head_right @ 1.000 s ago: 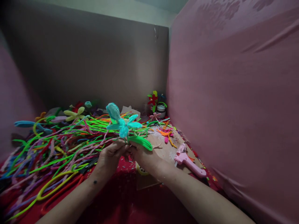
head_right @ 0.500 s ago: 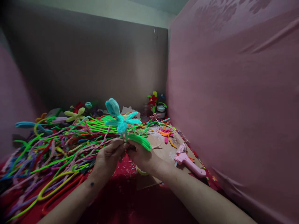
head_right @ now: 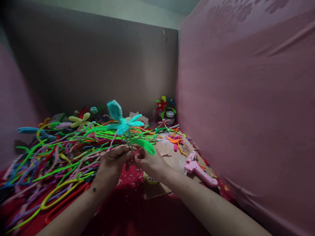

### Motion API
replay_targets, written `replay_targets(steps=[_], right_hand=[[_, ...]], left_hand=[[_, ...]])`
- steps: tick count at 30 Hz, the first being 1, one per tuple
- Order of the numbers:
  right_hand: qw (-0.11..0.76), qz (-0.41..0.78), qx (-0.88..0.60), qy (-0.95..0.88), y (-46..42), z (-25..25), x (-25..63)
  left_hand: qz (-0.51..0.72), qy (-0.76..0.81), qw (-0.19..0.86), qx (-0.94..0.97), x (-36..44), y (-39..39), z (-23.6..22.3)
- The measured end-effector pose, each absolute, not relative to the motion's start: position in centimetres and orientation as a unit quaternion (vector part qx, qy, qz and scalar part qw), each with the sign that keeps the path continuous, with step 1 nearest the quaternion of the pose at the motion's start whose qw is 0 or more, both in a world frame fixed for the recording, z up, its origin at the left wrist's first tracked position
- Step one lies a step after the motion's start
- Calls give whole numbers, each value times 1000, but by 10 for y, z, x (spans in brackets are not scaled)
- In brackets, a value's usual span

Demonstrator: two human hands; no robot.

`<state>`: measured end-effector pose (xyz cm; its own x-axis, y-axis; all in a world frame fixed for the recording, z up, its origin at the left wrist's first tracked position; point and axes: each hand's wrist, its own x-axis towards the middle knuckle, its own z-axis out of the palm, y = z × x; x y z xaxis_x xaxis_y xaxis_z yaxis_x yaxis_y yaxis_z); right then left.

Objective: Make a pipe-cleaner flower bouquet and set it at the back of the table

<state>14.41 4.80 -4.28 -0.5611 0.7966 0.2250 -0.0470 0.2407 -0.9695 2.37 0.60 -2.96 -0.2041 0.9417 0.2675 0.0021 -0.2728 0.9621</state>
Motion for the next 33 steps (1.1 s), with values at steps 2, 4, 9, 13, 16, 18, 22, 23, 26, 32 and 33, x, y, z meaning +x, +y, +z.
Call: replay_targets(steps=[2, 4, 9, 13, 16, 18, 22, 23, 26, 32, 33], right_hand=[[365, 567, -264, -690, 45, -40, 145], [350, 579, -283, -680, 42, -36, 145], [355, 587, -321, -652, 41, -32, 146], [318, 599, -322, -660, 46, -34, 148], [306, 617, -322, -649, 50, -36, 148], [313, 619, -327, -642, 51, -38, 147], [326, 600, -326, -654, 53, -43, 144], [333, 596, -318, -658, 54, -44, 144], [364, 590, -277, -665, 54, -46, 142], [369, 595, -245, -671, 48, -38, 145], [366, 600, -249, -667, 46, -37, 145]], left_hand=[[621, 473, 376, 499, 23, 6, -29], [612, 479, 370, 509, 22, 6, -29], [573, 494, 347, 555, 18, 6, -27], [561, 476, 368, 569, 17, 8, -26], [561, 475, 353, 578, 16, 10, -30], [571, 473, 338, 579, 16, 12, -34], [599, 452, 274, 601, 16, 13, -42], [601, 446, 252, 613, 16, 13, -43], [592, 433, 185, 654, 16, 10, -44], [571, 414, 81, 704, 16, 6, -45], [570, 414, 77, 705, 16, 5, -45]])
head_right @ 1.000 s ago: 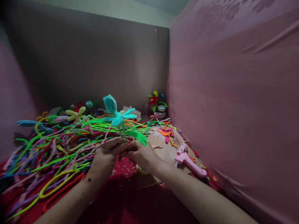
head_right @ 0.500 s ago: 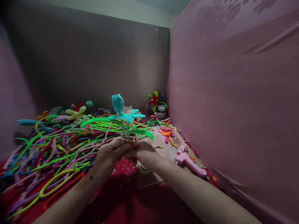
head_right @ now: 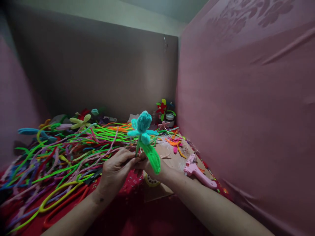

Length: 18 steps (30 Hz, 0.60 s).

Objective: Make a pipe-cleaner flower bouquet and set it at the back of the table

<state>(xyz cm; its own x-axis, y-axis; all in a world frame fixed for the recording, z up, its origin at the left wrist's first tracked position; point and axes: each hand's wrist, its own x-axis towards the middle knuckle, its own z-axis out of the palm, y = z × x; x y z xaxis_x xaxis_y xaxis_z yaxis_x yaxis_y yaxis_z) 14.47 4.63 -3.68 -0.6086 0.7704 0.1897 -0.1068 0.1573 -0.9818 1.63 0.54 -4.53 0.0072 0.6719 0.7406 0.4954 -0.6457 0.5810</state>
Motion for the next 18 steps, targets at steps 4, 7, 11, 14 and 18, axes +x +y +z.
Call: replay_targets(steps=[4, 7, 11, 14, 18], right_hand=[[346, 619, -263, -654, 45, -35, 144], [296, 589, -302, -689, 55, -33, 148], [246, 398, -485, -739, 95, -19, 165], [279, 305, -561, -718, 136, -8, 183], [264, 190, -650, -687, 182, -6, 197]], left_hand=[[576, 421, 110, 692, 17, 6, -45], [599, 448, 178, 640, 16, 8, -38], [608, 518, 245, 550, 14, 8, -23], [611, 541, 282, 505, 14, 8, -18], [605, 538, 316, 495, 14, 11, -23]])
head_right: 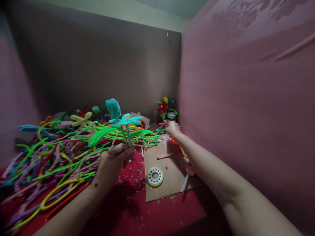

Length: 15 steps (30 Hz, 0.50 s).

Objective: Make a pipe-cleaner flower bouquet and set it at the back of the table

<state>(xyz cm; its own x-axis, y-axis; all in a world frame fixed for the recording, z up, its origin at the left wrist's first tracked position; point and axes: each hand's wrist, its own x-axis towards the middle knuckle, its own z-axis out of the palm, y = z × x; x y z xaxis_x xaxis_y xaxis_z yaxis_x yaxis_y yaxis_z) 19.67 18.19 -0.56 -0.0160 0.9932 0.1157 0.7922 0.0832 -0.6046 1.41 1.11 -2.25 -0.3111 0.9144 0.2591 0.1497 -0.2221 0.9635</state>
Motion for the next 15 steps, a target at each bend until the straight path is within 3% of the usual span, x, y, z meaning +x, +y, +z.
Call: replay_targets(steps=[8, 12, 15], right_hand=[[132, 103, -745, -646, 222, -33, 194], [142, 90, -743, -648, 224, -34, 197], [197, 73, -732, -648, 222, -26, 204]], left_hand=[[609, 522, 306, 513, 7, 17, -30], [615, 513, 301, 517, 5, 20, -34], [620, 513, 296, 514, 5, 21, -34]])
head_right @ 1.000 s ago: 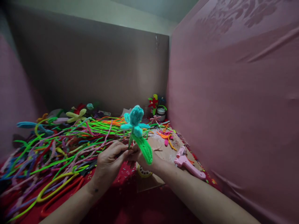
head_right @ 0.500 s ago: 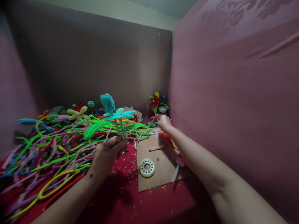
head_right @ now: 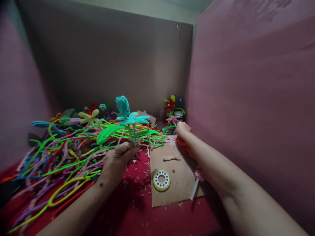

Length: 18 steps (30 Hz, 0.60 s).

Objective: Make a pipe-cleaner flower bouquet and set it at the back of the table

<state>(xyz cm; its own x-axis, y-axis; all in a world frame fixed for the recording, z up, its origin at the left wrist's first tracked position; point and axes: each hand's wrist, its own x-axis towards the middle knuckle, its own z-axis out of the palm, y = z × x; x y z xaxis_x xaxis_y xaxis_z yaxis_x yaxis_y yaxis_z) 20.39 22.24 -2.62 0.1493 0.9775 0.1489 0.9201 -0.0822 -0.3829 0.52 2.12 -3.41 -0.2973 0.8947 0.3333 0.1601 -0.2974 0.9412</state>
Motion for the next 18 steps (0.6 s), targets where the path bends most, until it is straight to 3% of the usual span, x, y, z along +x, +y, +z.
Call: replay_targets(steps=[8, 14, 16, 18], right_hand=[[434, 105, -583, -679, 189, 4, 212], [485, 264, -464, -693, 138, 4, 191], [556, 398, -362, -634, 120, 1, 183], [606, 454, -312, -574, 103, -1, 174]], left_hand=[[606, 527, 346, 485, 2, 22, -33], [627, 514, 348, 471, 2, 22, -35], [632, 506, 352, 470, 3, 22, -36], [632, 502, 351, 475, 4, 22, -36]])
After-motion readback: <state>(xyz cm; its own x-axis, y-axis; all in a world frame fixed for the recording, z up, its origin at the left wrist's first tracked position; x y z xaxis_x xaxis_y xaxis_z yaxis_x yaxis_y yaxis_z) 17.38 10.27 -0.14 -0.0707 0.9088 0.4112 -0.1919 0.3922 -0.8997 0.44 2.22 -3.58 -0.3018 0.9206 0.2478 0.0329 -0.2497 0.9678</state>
